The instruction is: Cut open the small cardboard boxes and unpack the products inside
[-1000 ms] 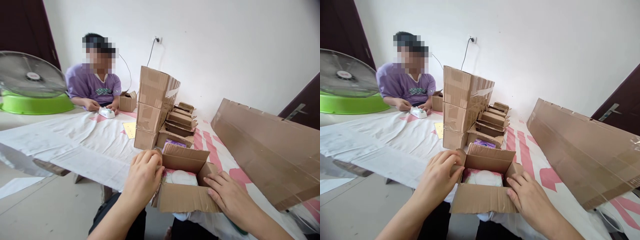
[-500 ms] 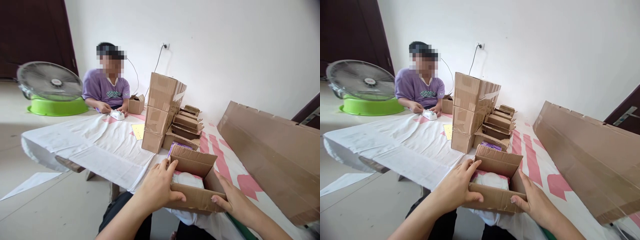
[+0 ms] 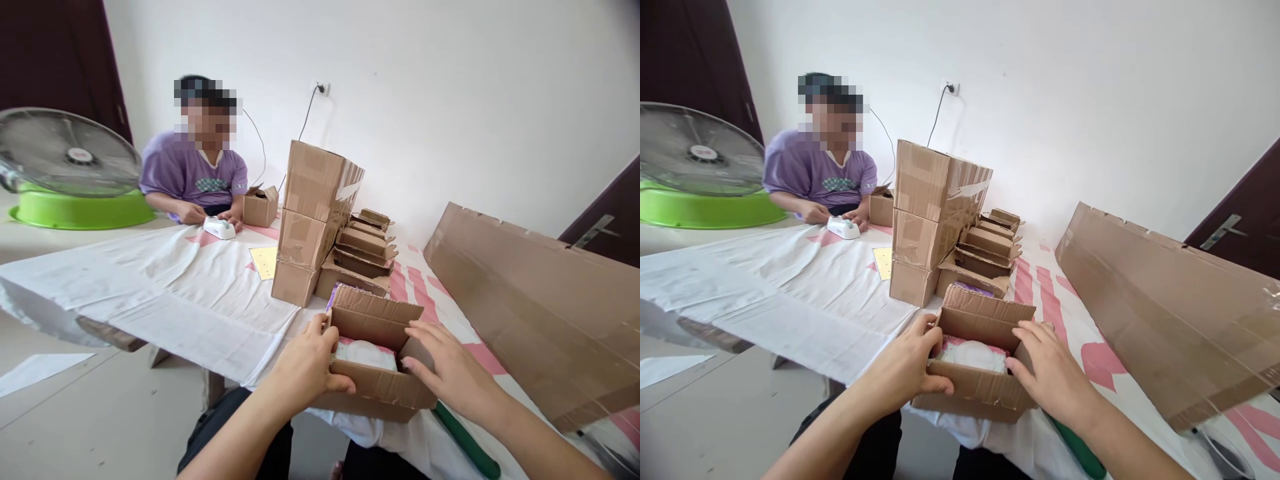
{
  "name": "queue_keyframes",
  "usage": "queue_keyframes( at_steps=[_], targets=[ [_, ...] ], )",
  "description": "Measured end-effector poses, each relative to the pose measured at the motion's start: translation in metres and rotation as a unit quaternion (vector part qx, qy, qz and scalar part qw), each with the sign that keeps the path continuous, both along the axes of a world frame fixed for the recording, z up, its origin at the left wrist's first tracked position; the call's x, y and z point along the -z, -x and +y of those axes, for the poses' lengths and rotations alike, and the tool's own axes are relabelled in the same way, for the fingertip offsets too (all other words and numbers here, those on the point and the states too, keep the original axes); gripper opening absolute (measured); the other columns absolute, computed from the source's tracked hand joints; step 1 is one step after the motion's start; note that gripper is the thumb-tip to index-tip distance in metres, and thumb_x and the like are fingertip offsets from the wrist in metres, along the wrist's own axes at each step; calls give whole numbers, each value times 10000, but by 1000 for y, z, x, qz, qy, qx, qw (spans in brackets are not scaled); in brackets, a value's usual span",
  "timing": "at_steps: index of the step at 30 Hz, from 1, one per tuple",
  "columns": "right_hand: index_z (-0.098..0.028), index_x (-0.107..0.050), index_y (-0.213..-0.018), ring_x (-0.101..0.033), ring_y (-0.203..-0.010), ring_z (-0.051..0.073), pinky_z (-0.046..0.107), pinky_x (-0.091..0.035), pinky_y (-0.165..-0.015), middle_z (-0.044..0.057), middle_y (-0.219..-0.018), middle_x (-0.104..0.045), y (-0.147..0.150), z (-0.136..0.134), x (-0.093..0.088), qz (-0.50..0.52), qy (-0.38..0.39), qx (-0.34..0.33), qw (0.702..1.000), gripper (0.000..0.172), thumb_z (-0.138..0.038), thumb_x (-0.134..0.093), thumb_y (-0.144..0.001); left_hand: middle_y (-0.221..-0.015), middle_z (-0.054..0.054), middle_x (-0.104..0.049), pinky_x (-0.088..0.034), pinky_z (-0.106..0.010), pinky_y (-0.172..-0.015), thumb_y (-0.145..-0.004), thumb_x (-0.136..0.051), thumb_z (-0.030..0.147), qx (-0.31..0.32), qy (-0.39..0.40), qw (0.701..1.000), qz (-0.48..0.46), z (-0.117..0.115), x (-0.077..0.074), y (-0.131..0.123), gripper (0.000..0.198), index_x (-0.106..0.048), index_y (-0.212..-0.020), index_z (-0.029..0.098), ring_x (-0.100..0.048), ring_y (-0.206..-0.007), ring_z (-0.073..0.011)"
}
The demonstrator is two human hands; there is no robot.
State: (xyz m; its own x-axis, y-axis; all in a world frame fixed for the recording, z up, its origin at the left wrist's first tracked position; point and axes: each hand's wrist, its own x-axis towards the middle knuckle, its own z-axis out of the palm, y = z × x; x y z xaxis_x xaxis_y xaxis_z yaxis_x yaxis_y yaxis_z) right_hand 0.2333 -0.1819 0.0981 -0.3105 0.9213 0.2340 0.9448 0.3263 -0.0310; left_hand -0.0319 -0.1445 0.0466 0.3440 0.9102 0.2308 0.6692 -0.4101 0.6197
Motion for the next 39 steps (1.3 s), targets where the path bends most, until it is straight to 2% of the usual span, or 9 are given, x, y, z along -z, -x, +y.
queue_keyframes(
  at_steps=[6, 10, 13, 15, 19, 25, 31, 35, 39],
  targets=[
    [-201, -658, -1223, -657, -1083, 309, 445, -515, -910, 113, -1207, -704, 38, 38, -14, -30, 198, -49, 979, 458, -389, -672, -805, -1247, -127, -501, -511, -470, -864, -479, -943, 345, 13, 6, 1000, -4, 1, 2, 0, 534, -535, -795, 209, -606, -1047, -344],
    [-228, -731, -942, -715, -786, 284, 379, -532, -692, 51, -866, -759, 48, 58, 2, -73, 258, -38, 963, 259, -303, -750, -696, -1279, -138, -489, -502, -492, -907, -481, -947, 363, 13, 6, 1000, 1, 1, 3, 0, 554, -541, -824, 208, -587, -1107, -363],
    [-220, -712, -917, -717, -816, 290, 377, -520, -690, 53, -877, -753, 47, 63, 16, -78, 260, -34, 962, 225, -218, -729, -693, -1301, -157, -487, -485, -522, -950, -487, -948, 351, 16, 16, 1000, -14, 1, 5, 0, 574, -553, -878, 206, -573, -1149, -381],
    [-213, -699, -966, -720, -827, 293, 364, -520, -666, 62, -918, -759, 44, 65, 22, -79, 282, -34, 956, 292, -228, -739, -677, -1400, -177, -426, -444, -551, -1018, -489, -948, 310, 26, 6, 999, -41, 1, 7, -1, 572, -557, -893, 209, -489, -1273, -414],
    [-220, -667, -1018, -719, -866, 269, 331, -515, -677, 57, -988, -762, 37, 67, 28, -69, 293, -30, 953, 325, -231, -706, -696, -1627, -134, -136, -307, -599, -1140, -566, -903, 214, 79, -43, 992, -86, 5, 14, -2, 480, -580, -921, 222, -170, -1483, -422],
    [-173, -631, -1012, -691, -943, 335, 384, -489, -750, 135, -1044, -731, 44, 53, 23, -53, 197, -6, 979, 361, -351, -730, -714, -1449, -104, -509, -282, -570, -1171, -631, -867, 203, 124, -45, 989, -61, 10, 17, -2, 278, -599, -703, 196, -179, -1491, -393],
    [-226, -629, -1042, -654, -999, 278, 373, -494, -826, 52, -1077, -705, 40, 35, -2, 11, 92, -16, 996, 523, -456, -829, -616, -1478, -113, -473, -356, -541, -1139, -616, -868, 189, 103, -66, 990, -68, 8, 17, 0, 266, -622, -717, 199, -310, -1447, -373],
    [-218, -628, -1048, -649, -979, 273, 377, -510, -831, 54, -1049, -693, 22, 20, -21, 71, -43, -37, 996, 597, -485, -876, -576, -1487, -113, -468, -390, -544, -1108, -605, -859, 153, 50, -107, 992, -52, 11, 19, 4, 270, -615, -710, 202, -346, -1424, -381],
    [-241, -622, -1053, -658, -857, 225, 319, -533, -699, 34, -975, -676, 7, 6, -32, 131, -158, -83, 975, 549, -562, -827, -658, -1417, -143, -545, -369, -618, -1074, -641, -811, 131, -63, -162, 985, 1, 23, 26, 9, 202, -633, -706, 200, -365, -1404, -428]
  ],
)
